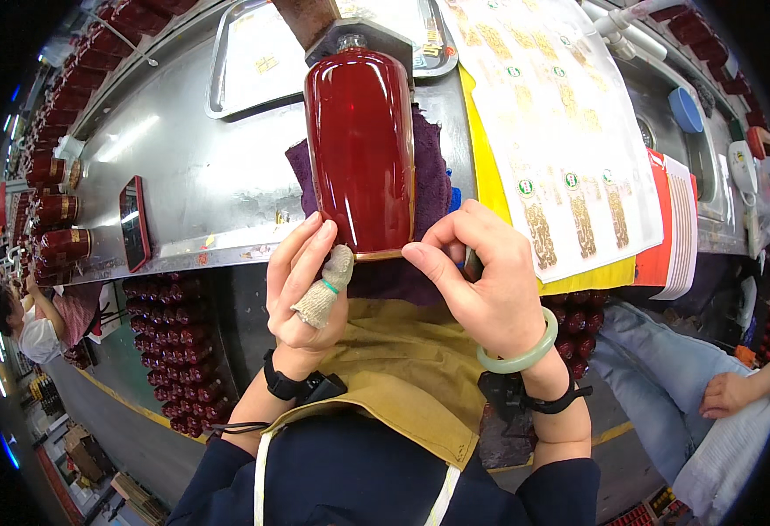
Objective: Manually applying decorative and informational labels to liquor bottles on a production line.
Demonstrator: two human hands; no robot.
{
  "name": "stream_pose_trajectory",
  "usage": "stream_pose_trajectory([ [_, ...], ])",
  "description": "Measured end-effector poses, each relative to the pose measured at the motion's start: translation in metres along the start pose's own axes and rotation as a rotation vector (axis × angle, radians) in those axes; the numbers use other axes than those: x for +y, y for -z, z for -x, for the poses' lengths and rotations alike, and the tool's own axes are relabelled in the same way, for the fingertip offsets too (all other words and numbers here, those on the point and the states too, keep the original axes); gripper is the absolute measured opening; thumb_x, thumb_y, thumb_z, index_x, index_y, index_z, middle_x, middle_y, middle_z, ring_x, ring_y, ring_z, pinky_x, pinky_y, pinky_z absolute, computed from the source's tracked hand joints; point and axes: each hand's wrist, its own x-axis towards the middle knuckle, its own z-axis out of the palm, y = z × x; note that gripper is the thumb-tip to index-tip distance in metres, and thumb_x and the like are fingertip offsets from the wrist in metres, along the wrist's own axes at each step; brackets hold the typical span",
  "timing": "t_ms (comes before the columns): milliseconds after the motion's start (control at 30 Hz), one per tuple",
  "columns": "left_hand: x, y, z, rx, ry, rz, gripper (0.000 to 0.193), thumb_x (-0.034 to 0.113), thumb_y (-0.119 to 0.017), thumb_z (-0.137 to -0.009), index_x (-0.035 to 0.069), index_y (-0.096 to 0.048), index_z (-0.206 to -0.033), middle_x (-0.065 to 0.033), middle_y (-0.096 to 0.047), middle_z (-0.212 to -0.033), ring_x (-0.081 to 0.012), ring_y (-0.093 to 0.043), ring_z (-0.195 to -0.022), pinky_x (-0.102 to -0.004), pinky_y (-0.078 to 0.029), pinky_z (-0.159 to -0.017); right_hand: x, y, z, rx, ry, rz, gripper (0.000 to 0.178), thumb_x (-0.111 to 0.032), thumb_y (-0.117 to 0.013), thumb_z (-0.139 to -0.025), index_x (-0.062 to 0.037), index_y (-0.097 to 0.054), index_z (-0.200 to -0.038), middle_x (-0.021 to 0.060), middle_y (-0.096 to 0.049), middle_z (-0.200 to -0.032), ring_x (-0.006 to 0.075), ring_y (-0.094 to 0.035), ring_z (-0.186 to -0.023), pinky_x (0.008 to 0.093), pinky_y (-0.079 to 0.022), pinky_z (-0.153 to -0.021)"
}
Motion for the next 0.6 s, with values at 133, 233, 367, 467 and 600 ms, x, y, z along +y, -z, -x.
stream_pose_trajectory([
  [133, 0.001, 0.002, 0.002, -0.033, -0.033, -0.021, 0.018, -0.012, -0.077, -0.075, -0.005, -0.073, -0.091, -0.022, -0.07, -0.124, -0.0404, -0.064, -0.119, -0.0418, -0.063, -0.09, 0.001, -0.003, 0.0, 0.008, 0.003, 0.018, 0.019, -0.012, -0.08, -0.087, -0.001, -0.066, -0.081, 0.0047, -0.056, -0.072, 0.0161, -0.048, -0.064, 0.0304, -0.04, -0.06],
  [233, 0.004, 0.003, -0.004, -0.07, -0.077, -0.06, 0.018, -0.01, -0.076, -0.076, 0.0, -0.075, -0.092, -0.0228, -0.068, -0.128, -0.0397, -0.061, -0.123, -0.0387, -0.064, -0.087, 0.002, -0.004, -0.002, 0.013, 0.007, 0.014, 0.019, -0.012, -0.08, -0.087, -0.001, -0.066, -0.081, 0.0048, -0.056, -0.073, 0.0164, -0.049, -0.064, 0.0303, -0.04, -0.06],
  [367, 0.003, -0.002, -0.013, -0.03, -0.024, -0.012, 0.021, -0.008, -0.081, -0.075, 0.003, -0.075, -0.091, -0.0163, -0.075, -0.114, -0.0368, -0.069, -0.11, -0.0376, -0.063, -0.086, 0.005, -0.005, -0.001, 0.017, -0.011, 0.01, 0.019, -0.012, -0.08, -0.087, -0.001, -0.067, -0.081, 0.0051, -0.056, -0.072, 0.0166, -0.049, -0.064, 0.0306, -0.04, -0.06],
  [467, -0.004, -0.007, -0.004, 0.087, -0.007, 0.001, 0.029, -0.008, -0.085, -0.071, -0.001, -0.075, -0.097, -0.0151, -0.075, -0.112, -0.0349, -0.073, -0.104, -0.0396, -0.062, -0.087, 0.001, -0.006, -0.001, 0.021, 0.017, -0.01, 0.018, -0.012, -0.08, -0.087, -0.0012, -0.067, -0.081, 0.0051, -0.055, -0.072, 0.0163, -0.048, -0.064, 0.0304, -0.04, -0.06],
  [600, 0.001, -0.005, -0.003, 0.079, 0.054, 0.008, 0.032, -0.008, -0.085, -0.071, -0.001, -0.076, -0.101, -0.0157, -0.074, -0.115, -0.0352, -0.072, -0.105, -0.0412, -0.062, -0.088, 0.0, -0.009, -0.001, 0.024, 0.035, -0.045, 0.017, -0.011, -0.08, -0.087, -0.0013, -0.067, -0.081, 0.0049, -0.055, -0.072, 0.0154, -0.047, -0.063, 0.0298, -0.039, -0.059],
])
